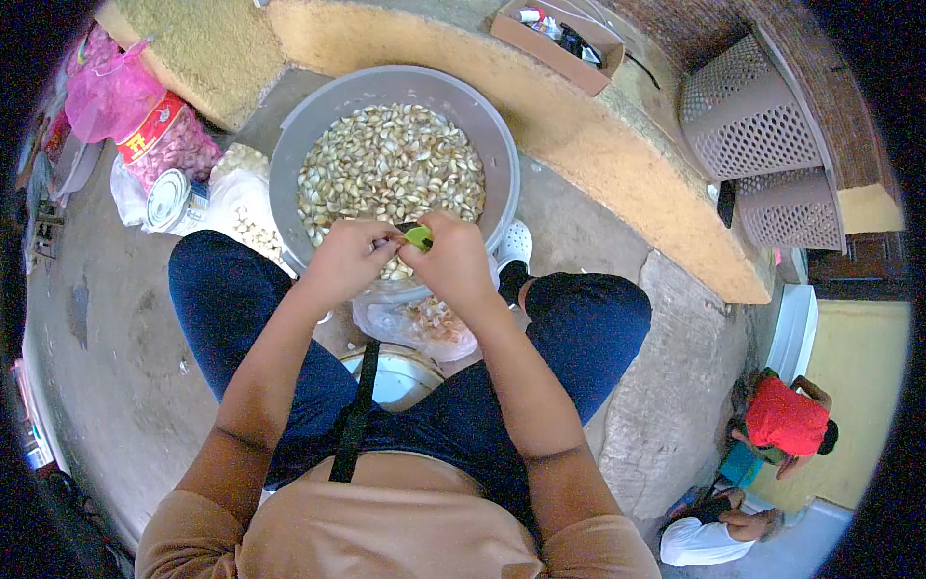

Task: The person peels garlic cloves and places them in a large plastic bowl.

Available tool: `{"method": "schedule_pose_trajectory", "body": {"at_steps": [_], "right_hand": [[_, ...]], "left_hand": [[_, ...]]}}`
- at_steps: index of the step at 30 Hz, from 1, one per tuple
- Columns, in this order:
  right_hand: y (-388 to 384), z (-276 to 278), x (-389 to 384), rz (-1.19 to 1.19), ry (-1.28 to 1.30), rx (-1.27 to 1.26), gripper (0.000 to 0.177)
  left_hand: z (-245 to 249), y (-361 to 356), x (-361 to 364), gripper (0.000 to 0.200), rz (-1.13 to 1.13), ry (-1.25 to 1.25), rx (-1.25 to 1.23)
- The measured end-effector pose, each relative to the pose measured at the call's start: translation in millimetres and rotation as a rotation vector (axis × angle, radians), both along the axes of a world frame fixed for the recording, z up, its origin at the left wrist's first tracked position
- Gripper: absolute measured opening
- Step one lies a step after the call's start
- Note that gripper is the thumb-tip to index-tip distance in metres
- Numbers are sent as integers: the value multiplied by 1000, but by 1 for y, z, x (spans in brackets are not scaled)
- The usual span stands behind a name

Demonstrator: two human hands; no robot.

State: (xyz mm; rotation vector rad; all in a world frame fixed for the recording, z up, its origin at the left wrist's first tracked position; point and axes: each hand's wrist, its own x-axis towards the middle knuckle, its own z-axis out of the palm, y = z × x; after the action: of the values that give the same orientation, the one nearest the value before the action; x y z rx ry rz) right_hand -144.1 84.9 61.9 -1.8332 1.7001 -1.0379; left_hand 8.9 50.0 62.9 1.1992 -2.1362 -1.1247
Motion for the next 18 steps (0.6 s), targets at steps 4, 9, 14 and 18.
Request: {"method": "schedule_pose_trajectory", "body": {"at_steps": [4,9,14,18], "right_hand": [[-1,-9,-10,79,-236,296,10],[0,-9,-10,107,-476,419,5],[3,2,-8,130,-829,589,5],[2,-4,-9,56,-494,387,18]], "left_hand": [[-4,-10,8,21,-112,35,158],[2,-16,13,20,-169,110,560],[-7,-20,17,23,-262,411,945],[-25,-22,13,25,-144,514,979]]}}
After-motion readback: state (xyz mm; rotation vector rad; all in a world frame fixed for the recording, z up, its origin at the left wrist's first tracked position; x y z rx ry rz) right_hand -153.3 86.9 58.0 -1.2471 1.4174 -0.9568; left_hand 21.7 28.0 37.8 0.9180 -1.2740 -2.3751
